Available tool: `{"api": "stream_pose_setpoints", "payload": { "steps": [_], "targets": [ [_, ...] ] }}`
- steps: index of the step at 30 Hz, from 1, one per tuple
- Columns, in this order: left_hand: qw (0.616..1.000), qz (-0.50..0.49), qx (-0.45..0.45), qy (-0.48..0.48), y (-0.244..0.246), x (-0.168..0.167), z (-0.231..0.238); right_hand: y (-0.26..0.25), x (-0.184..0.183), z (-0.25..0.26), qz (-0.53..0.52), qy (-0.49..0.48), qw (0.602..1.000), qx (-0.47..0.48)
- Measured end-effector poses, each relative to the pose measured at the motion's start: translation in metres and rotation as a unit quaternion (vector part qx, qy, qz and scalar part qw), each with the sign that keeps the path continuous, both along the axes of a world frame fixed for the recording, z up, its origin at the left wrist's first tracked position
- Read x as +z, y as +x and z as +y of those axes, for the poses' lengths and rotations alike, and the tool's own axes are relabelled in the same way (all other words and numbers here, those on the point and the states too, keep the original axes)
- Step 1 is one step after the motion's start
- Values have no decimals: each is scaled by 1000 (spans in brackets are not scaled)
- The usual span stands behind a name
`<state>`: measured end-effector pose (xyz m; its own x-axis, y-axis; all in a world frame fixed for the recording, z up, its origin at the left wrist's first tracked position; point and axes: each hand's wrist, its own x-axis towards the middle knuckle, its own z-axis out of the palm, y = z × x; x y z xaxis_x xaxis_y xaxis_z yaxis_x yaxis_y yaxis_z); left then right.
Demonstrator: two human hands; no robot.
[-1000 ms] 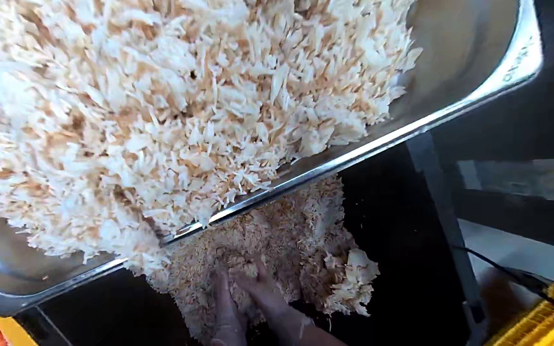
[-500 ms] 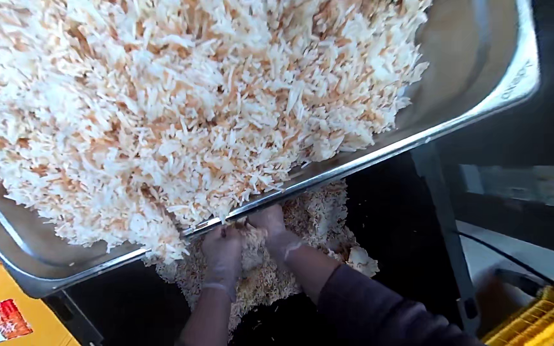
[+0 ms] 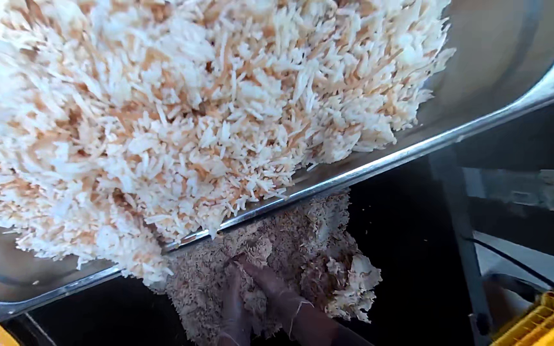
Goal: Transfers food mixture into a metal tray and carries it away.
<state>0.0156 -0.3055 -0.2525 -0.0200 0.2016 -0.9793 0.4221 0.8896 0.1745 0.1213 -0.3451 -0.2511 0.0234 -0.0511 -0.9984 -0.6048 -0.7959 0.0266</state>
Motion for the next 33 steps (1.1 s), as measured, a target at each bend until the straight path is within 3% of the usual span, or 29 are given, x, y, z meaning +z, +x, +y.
{"api": "stream_pose_setpoints", "payload": {
  "steps": [3,7,11,14,17,20,22,24,27,29,31,33],
  "targets": [
    [998,16,56,21,14,49,-3,-10,46,9,-85,11,993,-85],
    [987,-33,131,90,57,145,36,18,149,54,-179,73,964,-181],
    [958,-90,142,230,92,247,81,44,251,96,-247,219,911,-246],
    [919,-118,175,334,116,297,120,64,292,136,-279,312,875,-245],
    [873,-133,153,443,142,305,168,87,304,184,-348,352,845,-204],
    [840,-73,-26,537,154,285,216,116,297,220,-418,340,842,-36],
    [818,-38,-147,555,157,270,246,146,287,246,-475,301,819,109],
    [820,-57,-190,537,153,267,269,173,279,256,-516,271,770,259],
    [809,-87,-247,526,120,272,271,191,269,236,-532,295,718,339],
    [773,-63,-303,554,90,263,251,178,268,208,-544,337,665,385],
    [716,2,-343,608,65,238,227,157,252,191,-575,371,587,433],
    [705,84,-365,603,42,219,212,142,235,192,-595,394,509,481]
  ]
}}
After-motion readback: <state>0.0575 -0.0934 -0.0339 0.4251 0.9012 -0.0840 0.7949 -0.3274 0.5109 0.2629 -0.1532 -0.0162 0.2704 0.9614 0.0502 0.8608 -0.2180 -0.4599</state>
